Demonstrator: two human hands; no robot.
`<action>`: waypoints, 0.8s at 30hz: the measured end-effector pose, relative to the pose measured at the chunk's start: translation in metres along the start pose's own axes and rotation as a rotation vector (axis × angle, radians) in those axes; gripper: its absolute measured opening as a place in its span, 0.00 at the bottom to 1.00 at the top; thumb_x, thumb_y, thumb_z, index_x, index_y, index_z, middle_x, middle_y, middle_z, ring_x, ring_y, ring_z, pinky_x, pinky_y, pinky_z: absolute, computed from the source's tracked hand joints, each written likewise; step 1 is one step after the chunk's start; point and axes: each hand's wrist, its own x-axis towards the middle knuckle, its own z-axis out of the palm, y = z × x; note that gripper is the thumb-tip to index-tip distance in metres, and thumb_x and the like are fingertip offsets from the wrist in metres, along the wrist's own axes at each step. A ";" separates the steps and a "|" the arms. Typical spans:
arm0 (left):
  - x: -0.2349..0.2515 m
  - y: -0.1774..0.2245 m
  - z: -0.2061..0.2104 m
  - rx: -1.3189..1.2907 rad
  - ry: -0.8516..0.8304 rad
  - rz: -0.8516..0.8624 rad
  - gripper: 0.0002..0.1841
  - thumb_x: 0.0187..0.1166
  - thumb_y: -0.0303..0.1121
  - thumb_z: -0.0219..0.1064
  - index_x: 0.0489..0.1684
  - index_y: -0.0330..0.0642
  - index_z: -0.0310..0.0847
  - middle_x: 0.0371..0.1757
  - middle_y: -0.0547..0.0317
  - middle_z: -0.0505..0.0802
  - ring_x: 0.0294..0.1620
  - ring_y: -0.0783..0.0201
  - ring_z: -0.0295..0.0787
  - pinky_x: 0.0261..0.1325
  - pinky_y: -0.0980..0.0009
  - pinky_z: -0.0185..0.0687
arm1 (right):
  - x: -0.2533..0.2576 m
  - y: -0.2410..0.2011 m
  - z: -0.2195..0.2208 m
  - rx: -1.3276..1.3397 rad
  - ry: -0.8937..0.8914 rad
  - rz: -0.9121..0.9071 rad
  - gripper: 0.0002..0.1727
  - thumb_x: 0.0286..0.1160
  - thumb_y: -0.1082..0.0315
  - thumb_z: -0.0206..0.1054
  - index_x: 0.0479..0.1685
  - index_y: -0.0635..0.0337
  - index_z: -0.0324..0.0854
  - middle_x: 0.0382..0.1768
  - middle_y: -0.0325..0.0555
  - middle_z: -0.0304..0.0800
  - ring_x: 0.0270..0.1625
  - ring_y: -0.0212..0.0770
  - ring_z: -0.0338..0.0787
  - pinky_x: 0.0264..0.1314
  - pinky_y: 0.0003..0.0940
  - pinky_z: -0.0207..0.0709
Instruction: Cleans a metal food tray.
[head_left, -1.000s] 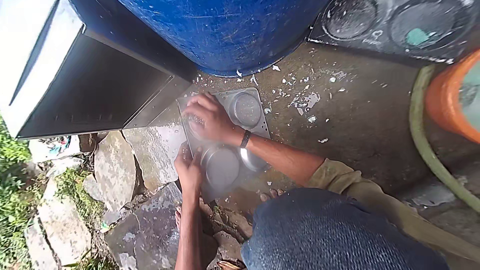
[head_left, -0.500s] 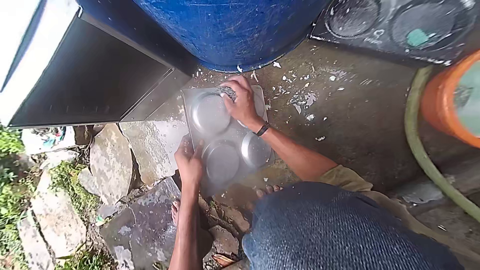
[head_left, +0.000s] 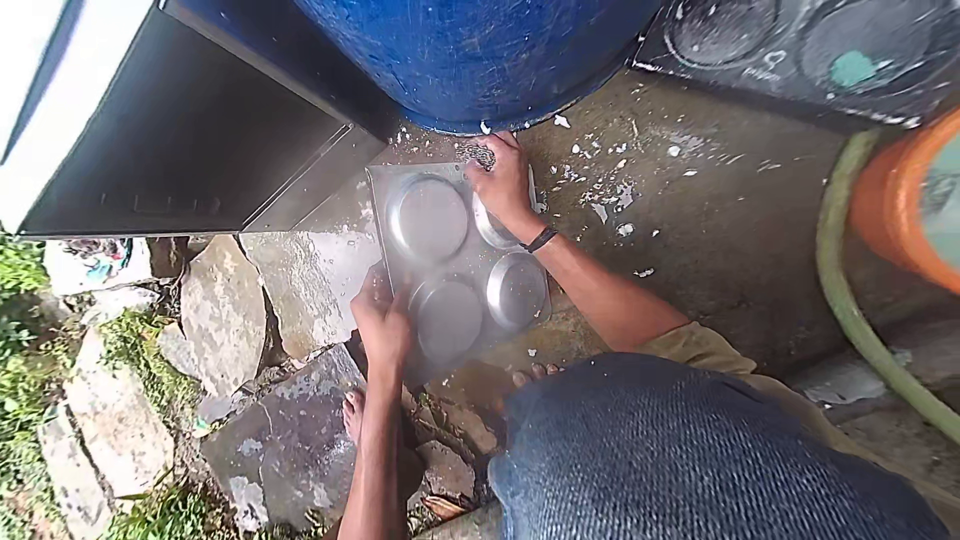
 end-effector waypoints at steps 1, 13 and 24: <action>0.002 0.000 0.001 -0.004 -0.004 0.004 0.15 0.74 0.18 0.67 0.59 0.29 0.82 0.43 0.57 0.96 0.44 0.75 0.94 0.53 0.76 0.91 | -0.001 0.005 -0.001 0.033 0.023 -0.007 0.16 0.66 0.64 0.72 0.54 0.55 0.91 0.56 0.49 0.90 0.65 0.47 0.85 0.71 0.48 0.77; 0.005 -0.007 -0.003 -0.017 0.037 -0.051 0.19 0.73 0.16 0.67 0.64 0.22 0.76 0.50 0.52 0.95 0.49 0.75 0.93 0.59 0.78 0.89 | -0.008 0.003 0.012 -0.150 -0.034 -0.192 0.15 0.60 0.70 0.71 0.48 0.52 0.91 0.56 0.48 0.90 0.66 0.53 0.84 0.67 0.54 0.78; 0.015 -0.021 -0.010 -0.001 0.004 -0.114 0.16 0.78 0.22 0.68 0.63 0.37 0.81 0.49 0.62 0.94 0.47 0.77 0.91 0.55 0.74 0.90 | -0.082 0.078 -0.040 -0.069 0.026 0.068 0.15 0.66 0.72 0.70 0.53 0.60 0.88 0.61 0.55 0.87 0.69 0.53 0.83 0.72 0.49 0.78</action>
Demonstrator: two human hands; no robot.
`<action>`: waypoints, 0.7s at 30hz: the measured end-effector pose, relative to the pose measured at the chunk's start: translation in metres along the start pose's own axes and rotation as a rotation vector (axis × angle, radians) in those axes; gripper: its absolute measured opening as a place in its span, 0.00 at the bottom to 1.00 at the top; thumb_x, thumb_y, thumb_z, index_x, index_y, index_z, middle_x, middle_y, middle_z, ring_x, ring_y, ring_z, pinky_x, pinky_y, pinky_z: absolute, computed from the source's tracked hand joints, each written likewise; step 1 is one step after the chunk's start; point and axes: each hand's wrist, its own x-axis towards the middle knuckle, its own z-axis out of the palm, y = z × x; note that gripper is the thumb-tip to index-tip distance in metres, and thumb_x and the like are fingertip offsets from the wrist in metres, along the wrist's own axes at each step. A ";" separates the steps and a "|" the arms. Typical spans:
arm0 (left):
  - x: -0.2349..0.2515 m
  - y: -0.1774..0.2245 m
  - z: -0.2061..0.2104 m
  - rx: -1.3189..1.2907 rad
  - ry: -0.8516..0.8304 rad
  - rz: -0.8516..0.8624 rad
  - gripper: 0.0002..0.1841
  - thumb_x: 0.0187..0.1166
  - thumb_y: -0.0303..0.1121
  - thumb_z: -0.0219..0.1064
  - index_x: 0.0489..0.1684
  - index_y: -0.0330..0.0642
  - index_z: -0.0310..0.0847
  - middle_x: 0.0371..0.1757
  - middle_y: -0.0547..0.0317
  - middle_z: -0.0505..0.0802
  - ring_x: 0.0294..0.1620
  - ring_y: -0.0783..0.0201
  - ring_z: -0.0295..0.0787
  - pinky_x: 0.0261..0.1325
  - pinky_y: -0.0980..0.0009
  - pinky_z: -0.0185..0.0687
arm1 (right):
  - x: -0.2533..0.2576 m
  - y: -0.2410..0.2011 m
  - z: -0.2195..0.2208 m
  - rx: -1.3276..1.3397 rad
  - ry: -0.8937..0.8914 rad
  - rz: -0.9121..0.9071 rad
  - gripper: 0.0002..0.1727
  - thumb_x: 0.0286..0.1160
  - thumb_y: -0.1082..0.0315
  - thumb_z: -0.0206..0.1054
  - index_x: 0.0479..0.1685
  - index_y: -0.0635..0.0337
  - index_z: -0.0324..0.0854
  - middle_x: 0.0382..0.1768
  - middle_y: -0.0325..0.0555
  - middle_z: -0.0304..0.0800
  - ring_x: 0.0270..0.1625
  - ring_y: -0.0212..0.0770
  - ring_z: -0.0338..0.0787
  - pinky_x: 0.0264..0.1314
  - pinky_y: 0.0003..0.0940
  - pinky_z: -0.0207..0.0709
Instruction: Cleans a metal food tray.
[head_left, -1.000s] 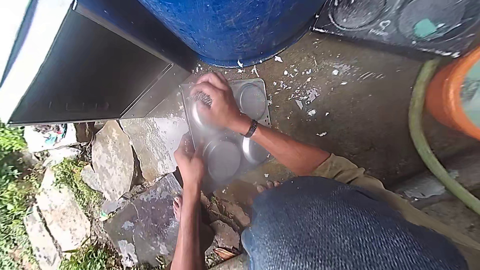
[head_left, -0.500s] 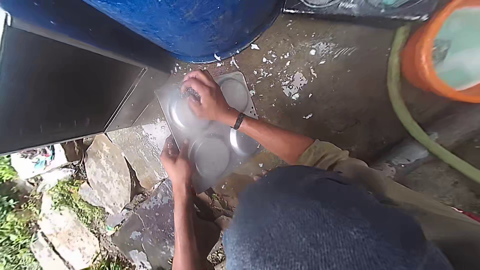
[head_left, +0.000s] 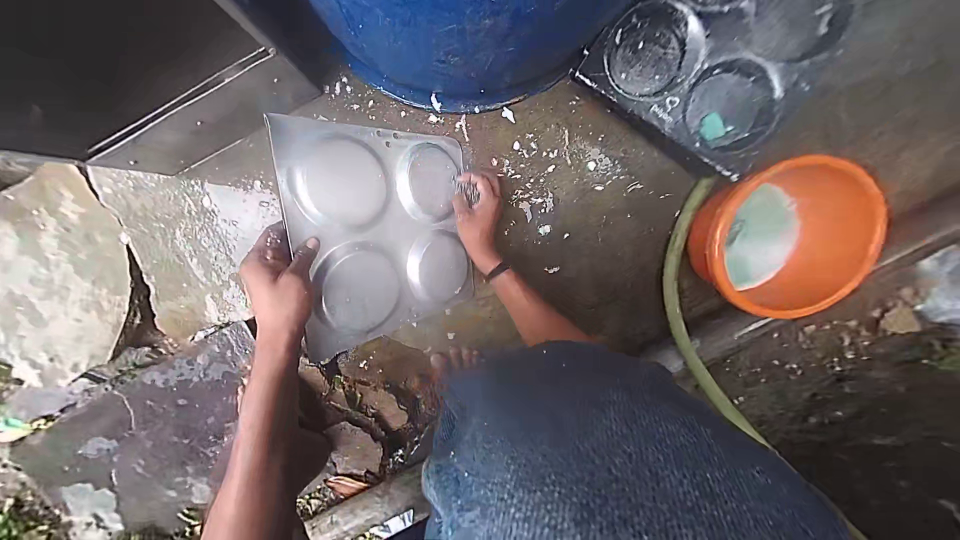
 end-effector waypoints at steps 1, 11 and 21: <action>0.002 0.001 0.000 -0.018 0.009 -0.009 0.16 0.78 0.22 0.67 0.63 0.36 0.80 0.49 0.62 0.94 0.47 0.77 0.91 0.55 0.74 0.89 | -0.021 -0.006 -0.005 0.017 -0.055 -0.029 0.16 0.69 0.73 0.68 0.56 0.61 0.86 0.67 0.57 0.82 0.73 0.54 0.80 0.72 0.51 0.77; 0.008 0.011 -0.004 -0.005 0.026 -0.055 0.15 0.81 0.24 0.66 0.64 0.41 0.78 0.42 0.65 0.93 0.42 0.76 0.92 0.48 0.74 0.89 | -0.018 -0.088 0.042 0.100 -0.210 -0.472 0.18 0.70 0.78 0.60 0.48 0.51 0.93 0.56 0.47 0.90 0.64 0.51 0.82 0.68 0.49 0.74; 0.005 0.007 -0.006 0.006 0.024 -0.062 0.16 0.81 0.26 0.67 0.65 0.42 0.77 0.45 0.65 0.93 0.44 0.77 0.91 0.51 0.73 0.89 | 0.073 -0.050 0.057 0.059 -0.051 -0.157 0.19 0.74 0.79 0.60 0.60 0.57 0.89 0.64 0.51 0.89 0.71 0.46 0.86 0.75 0.43 0.79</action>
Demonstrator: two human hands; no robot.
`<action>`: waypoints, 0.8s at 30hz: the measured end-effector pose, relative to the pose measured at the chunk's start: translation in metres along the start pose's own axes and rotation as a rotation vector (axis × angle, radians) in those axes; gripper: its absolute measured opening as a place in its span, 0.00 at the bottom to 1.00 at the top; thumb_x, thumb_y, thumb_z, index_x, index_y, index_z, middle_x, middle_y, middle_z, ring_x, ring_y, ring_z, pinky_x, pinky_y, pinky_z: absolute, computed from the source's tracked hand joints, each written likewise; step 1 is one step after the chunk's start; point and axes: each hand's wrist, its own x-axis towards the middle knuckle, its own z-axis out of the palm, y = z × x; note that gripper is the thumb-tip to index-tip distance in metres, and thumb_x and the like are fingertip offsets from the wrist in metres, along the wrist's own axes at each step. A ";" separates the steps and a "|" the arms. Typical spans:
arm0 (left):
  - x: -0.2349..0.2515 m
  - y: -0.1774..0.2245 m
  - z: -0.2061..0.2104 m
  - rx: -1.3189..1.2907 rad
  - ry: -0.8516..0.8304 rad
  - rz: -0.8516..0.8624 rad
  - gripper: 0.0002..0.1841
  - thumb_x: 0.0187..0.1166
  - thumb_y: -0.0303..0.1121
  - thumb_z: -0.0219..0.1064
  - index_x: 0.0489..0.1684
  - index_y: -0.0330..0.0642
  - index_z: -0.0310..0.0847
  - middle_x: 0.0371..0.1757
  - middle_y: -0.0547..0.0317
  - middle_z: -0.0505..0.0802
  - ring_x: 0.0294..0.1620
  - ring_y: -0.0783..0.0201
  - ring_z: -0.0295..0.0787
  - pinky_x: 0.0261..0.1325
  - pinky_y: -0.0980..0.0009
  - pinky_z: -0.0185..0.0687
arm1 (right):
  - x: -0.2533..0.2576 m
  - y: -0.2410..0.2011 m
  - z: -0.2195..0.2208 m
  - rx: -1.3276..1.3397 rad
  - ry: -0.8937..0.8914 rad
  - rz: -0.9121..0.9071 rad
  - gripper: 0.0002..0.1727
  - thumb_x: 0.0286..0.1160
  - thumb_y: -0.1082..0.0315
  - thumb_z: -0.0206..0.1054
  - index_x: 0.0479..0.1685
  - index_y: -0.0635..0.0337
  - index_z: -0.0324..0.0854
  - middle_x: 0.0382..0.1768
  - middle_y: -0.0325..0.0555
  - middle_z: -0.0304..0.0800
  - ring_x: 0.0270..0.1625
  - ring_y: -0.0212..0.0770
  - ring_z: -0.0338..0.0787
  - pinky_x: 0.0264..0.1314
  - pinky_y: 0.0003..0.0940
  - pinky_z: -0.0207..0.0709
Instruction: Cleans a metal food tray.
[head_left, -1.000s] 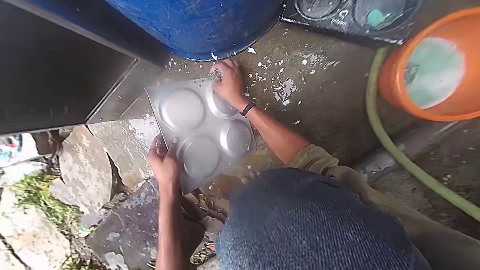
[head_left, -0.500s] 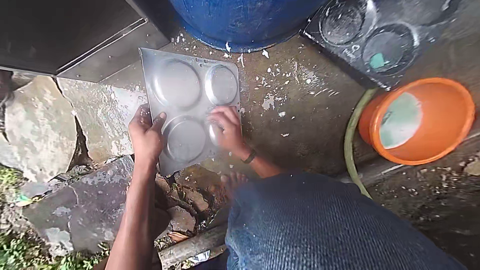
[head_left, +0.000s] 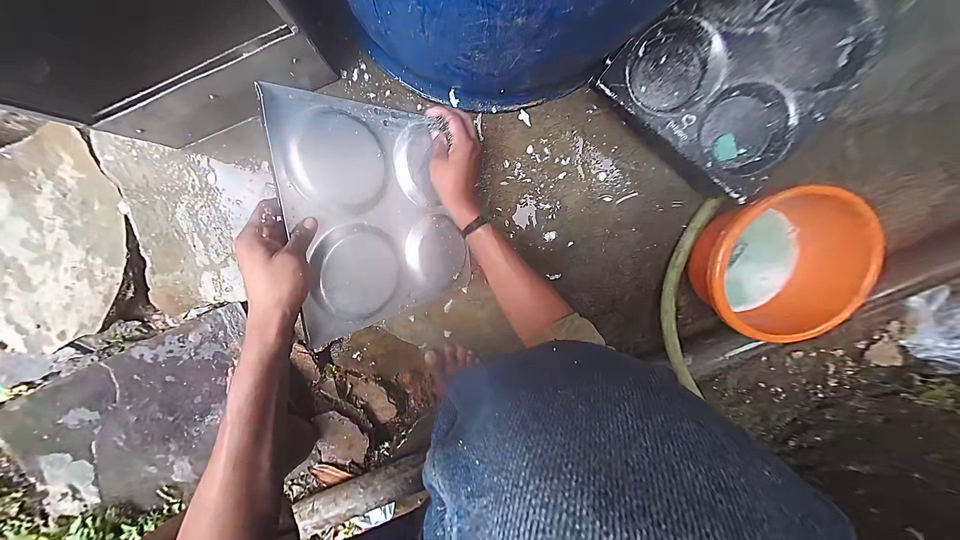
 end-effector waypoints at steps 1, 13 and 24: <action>-0.002 0.001 0.001 0.003 0.004 0.000 0.15 0.81 0.26 0.67 0.64 0.42 0.77 0.46 0.65 0.93 0.45 0.77 0.91 0.52 0.73 0.89 | 0.008 0.012 -0.003 -0.028 0.013 0.042 0.19 0.75 0.78 0.62 0.60 0.56 0.90 0.63 0.51 0.90 0.69 0.46 0.87 0.74 0.43 0.79; 0.003 -0.001 0.004 -0.043 -0.012 0.014 0.13 0.82 0.25 0.64 0.61 0.41 0.74 0.44 0.66 0.91 0.44 0.77 0.90 0.51 0.73 0.89 | -0.033 -0.025 0.005 0.173 -0.251 -0.411 0.18 0.75 0.79 0.62 0.58 0.57 0.91 0.67 0.55 0.86 0.75 0.51 0.81 0.80 0.44 0.76; 0.002 -0.008 0.007 -0.068 0.033 -0.010 0.13 0.82 0.24 0.64 0.61 0.40 0.75 0.45 0.63 0.91 0.46 0.76 0.90 0.52 0.73 0.88 | -0.076 0.001 -0.025 0.055 -0.193 -0.208 0.21 0.74 0.79 0.59 0.61 0.56 0.90 0.76 0.52 0.81 0.83 0.48 0.75 0.85 0.46 0.70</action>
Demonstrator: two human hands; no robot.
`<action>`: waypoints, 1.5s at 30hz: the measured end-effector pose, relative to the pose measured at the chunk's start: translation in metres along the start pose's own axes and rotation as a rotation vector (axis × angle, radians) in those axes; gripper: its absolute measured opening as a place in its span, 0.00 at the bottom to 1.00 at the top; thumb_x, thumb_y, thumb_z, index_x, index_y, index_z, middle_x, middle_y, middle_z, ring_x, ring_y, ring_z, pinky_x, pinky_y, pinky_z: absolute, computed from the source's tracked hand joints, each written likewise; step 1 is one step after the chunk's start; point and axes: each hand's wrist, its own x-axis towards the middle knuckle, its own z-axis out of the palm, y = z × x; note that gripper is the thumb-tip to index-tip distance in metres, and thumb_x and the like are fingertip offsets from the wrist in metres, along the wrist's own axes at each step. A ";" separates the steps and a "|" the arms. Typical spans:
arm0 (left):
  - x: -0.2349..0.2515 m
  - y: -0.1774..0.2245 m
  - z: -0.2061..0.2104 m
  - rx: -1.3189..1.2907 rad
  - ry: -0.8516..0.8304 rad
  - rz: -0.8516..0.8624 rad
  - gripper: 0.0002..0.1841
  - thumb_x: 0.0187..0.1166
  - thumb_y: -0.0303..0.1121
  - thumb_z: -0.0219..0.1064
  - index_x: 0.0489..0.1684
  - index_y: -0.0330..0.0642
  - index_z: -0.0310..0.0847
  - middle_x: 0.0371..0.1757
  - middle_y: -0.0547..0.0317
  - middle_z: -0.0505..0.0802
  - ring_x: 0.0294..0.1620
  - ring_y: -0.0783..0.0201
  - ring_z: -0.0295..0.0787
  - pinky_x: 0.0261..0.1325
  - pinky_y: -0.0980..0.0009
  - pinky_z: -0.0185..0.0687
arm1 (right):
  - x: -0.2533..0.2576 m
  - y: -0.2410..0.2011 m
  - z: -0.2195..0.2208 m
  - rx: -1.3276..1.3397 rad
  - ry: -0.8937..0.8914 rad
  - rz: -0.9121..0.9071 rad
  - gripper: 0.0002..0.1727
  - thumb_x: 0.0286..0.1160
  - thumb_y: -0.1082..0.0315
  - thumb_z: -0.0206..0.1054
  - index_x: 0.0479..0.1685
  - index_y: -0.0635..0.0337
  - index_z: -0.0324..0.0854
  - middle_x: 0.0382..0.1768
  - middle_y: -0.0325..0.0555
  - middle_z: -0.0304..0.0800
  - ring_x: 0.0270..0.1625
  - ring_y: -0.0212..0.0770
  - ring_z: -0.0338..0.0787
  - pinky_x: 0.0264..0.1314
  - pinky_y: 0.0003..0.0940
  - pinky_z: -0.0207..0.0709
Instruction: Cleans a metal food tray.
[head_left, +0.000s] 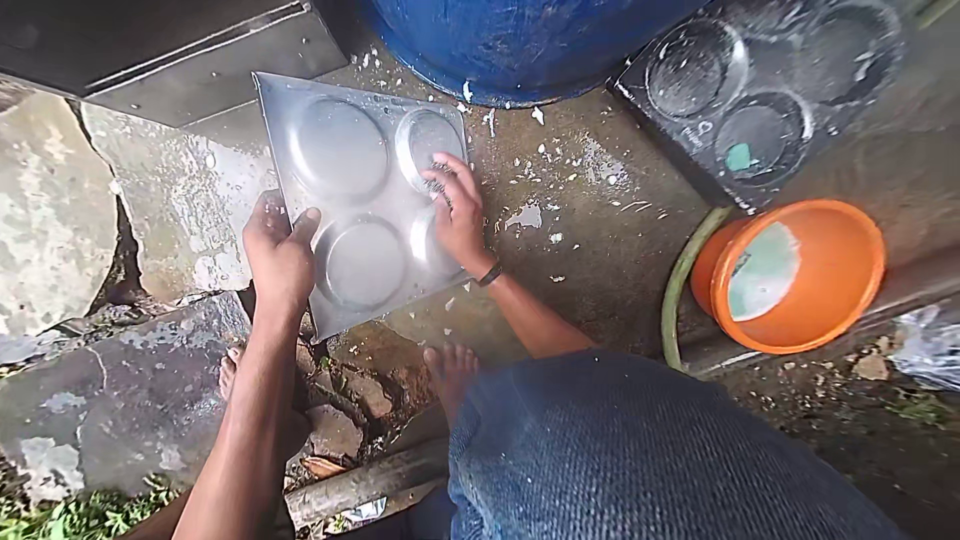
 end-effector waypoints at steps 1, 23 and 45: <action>0.000 0.001 -0.001 0.012 -0.008 -0.003 0.13 0.82 0.25 0.64 0.62 0.40 0.75 0.46 0.64 0.91 0.46 0.76 0.89 0.53 0.73 0.88 | -0.002 -0.009 0.002 0.009 -0.033 -0.066 0.20 0.75 0.79 0.60 0.60 0.56 0.90 0.76 0.54 0.81 0.84 0.51 0.74 0.87 0.48 0.68; -0.008 0.013 0.003 -0.016 -0.027 -0.044 0.10 0.86 0.29 0.60 0.61 0.47 0.74 0.44 0.67 0.90 0.44 0.76 0.90 0.49 0.71 0.88 | -0.011 -0.078 0.019 -0.159 -0.112 0.026 0.27 0.76 0.76 0.63 0.78 0.59 0.78 0.82 0.53 0.75 0.85 0.57 0.70 0.83 0.52 0.70; 0.000 -0.004 -0.001 -0.068 0.023 0.002 0.13 0.84 0.23 0.60 0.63 0.39 0.76 0.49 0.65 0.92 0.51 0.76 0.90 0.58 0.71 0.88 | -0.103 -0.041 -0.005 -0.084 0.027 0.045 0.17 0.80 0.73 0.60 0.60 0.53 0.90 0.72 0.51 0.84 0.79 0.51 0.78 0.82 0.49 0.73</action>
